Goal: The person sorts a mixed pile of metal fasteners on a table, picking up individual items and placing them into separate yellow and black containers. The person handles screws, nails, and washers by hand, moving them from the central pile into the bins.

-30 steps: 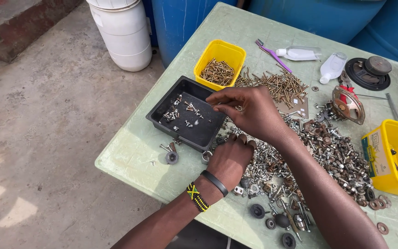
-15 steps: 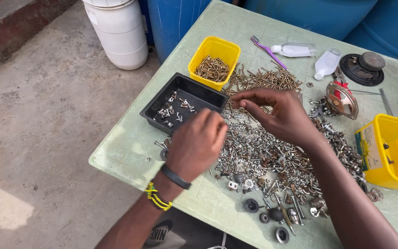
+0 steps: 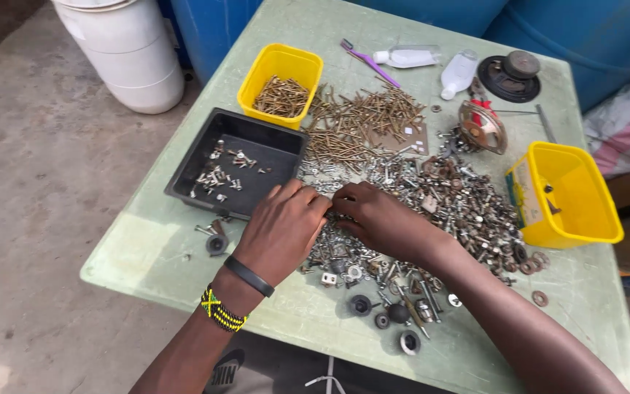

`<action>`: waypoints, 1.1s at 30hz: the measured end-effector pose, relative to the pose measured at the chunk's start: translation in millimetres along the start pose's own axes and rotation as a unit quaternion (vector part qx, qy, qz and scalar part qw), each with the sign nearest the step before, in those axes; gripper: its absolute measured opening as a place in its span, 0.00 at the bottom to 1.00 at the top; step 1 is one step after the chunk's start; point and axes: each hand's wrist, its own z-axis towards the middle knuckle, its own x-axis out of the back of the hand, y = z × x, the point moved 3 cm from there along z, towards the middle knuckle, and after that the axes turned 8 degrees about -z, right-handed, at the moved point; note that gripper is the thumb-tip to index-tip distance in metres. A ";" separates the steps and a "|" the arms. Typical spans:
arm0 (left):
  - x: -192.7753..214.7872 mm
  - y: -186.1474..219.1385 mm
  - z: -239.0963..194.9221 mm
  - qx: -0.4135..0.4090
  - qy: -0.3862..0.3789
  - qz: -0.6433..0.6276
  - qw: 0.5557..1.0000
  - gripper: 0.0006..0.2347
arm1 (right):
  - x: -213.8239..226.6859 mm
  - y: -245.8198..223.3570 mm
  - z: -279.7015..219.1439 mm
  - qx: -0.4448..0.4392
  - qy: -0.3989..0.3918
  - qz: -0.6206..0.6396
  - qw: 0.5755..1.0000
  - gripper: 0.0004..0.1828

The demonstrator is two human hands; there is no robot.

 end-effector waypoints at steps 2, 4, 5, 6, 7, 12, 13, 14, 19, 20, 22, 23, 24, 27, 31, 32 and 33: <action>-18.3 3.5 -3.5 -0.019 -0.011 0.039 0.999 0.08 | 11.0 2.0 -3.2 -0.021 0.016 0.045 0.999 0.12; -23.1 5.4 -10.7 -0.029 -0.025 0.088 0.995 0.12 | 15.8 3.8 0.3 -0.030 0.037 0.098 0.994 0.10; -20.3 7.8 -13.4 -0.028 -0.021 0.062 0.997 0.11 | 16.7 8.7 1.0 -0.070 0.055 0.131 0.987 0.08; -17.1 9.9 -15.8 -0.026 -0.017 0.038 0.999 0.11 | 17.6 14.0 1.9 -0.108 0.074 0.163 0.978 0.06; -9.9 8.7 -18.6 -0.026 -0.017 0.039 0.999 0.11 | 22.4 13.9 1.1 -0.107 0.075 0.164 0.978 0.06; 35.1 -0.1 -32.5 0.103 0.020 0.053 0.993 0.18 | 35.8 25.7 1.6 -0.244 0.103 0.291 0.919 0.08; 30.7 -5.1 -37.6 0.104 0.020 0.053 0.993 0.18 | 41.7 23.0 4.4 -0.243 0.102 0.291 0.920 0.08; 26.7 -12.1 -42.5 0.124 0.006 0.047 0.991 0.18 | 48.7 20.5 8.9 -0.234 0.113 0.300 0.918 0.08; 2.2 -36.9 -59.5 0.134 -0.021 0.009 0.991 0.11 | 82.3 -12.5 45.4 -0.162 0.153 0.333 0.916 0.09; 1.3 -39.9 -61.8 0.125 -0.025 0.008 0.992 0.10 | 89.1 -21.7 55.3 -0.119 0.170 0.324 0.923 0.09; 8.8 -41.8 -64.0 0.119 -0.028 0.010 0.992 0.10 | 98.4 -34.7 70.2 -0.072 0.185 0.315 0.928 0.09; 16.1 -40.9 -64.1 0.123 -0.040 -0.012 0.991 0.12 | 102.2 -39.3 75.5 -0.049 0.199 0.302 0.931 0.10; 23.5 -40.1 -65.4 0.129 -0.052 -0.034 0.990 0.14 | 105.0 -44.5 81.0 -0.025 0.212 0.291 0.933 0.10; 35.5 -47.8 -69.8 0.127 -0.078 -0.055 0.987 0.15 | 100.7 -46.1 83.8 -0.017 0.198 0.275 0.941 0.13; 46.2 -65.0 -72.1 0.135 -0.073 -0.030 0.988 0.14 | 87.9 -49.6 88.6 -0.005 0.158 0.282 0.946 0.18; 51.7 -68.3 -70.4 0.138 -0.059 -0.037 0.988 0.13 | 87.7 -51.7 88.2 0.014 0.155 0.245 0.957 0.21; 57.1 -71.5 -68.7 0.140 -0.044 -0.045 0.988 0.12 | 87.5 -53.7 87.6 0.033 0.151 0.207 0.966 0.24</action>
